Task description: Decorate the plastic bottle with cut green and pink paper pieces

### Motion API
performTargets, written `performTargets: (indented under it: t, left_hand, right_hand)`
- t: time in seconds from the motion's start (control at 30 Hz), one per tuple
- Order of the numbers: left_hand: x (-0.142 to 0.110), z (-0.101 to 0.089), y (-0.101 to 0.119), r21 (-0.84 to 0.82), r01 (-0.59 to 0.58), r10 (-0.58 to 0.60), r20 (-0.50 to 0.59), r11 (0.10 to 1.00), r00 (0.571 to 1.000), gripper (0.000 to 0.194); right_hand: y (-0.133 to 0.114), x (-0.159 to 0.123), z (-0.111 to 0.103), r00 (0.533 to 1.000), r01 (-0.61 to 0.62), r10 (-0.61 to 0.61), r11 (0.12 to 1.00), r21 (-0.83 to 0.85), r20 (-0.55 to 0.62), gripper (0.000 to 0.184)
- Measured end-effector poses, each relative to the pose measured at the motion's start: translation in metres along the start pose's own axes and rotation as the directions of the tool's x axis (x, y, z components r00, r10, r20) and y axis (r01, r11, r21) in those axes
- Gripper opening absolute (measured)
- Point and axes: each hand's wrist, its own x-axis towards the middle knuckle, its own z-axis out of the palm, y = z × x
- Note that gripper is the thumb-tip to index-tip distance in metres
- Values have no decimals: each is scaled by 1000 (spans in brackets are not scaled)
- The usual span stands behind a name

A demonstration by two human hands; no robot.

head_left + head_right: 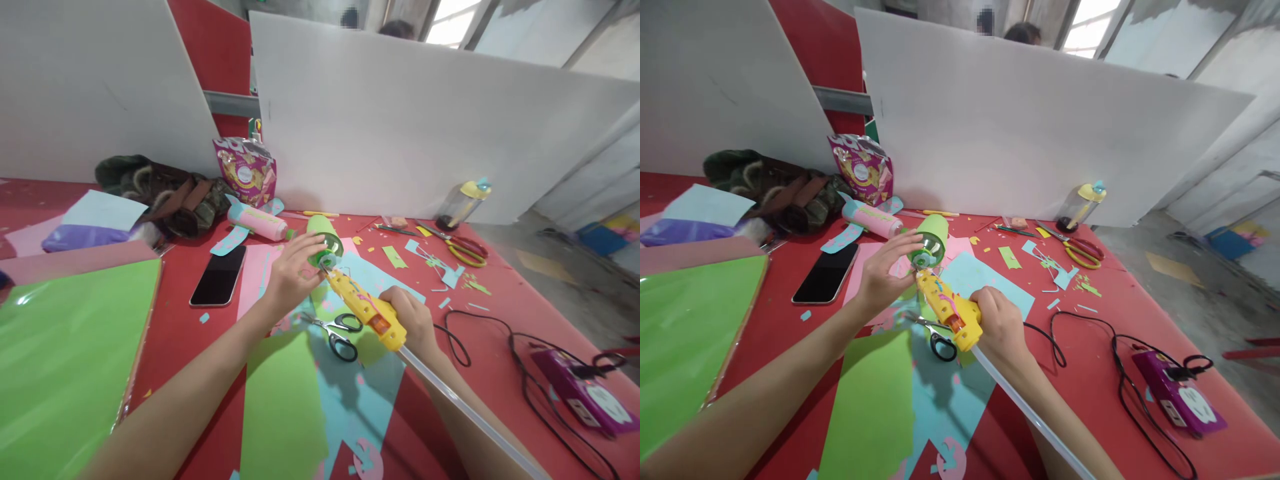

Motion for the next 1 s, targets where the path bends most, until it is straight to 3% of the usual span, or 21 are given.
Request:
performTargets:
  t: [0.67,1.0]
  left_hand:
    - [2,-5,-5,-28,99,-100,-14,995,995,27]
    - [1,-2,-6,-25,25,-26,-56,999,998,24]
  right_hand:
    - [1,1,-1,1000,6,-7,1000,-29,-18,11]
    - [4,2,-5,998,10,-13,999,-49,-67,11]
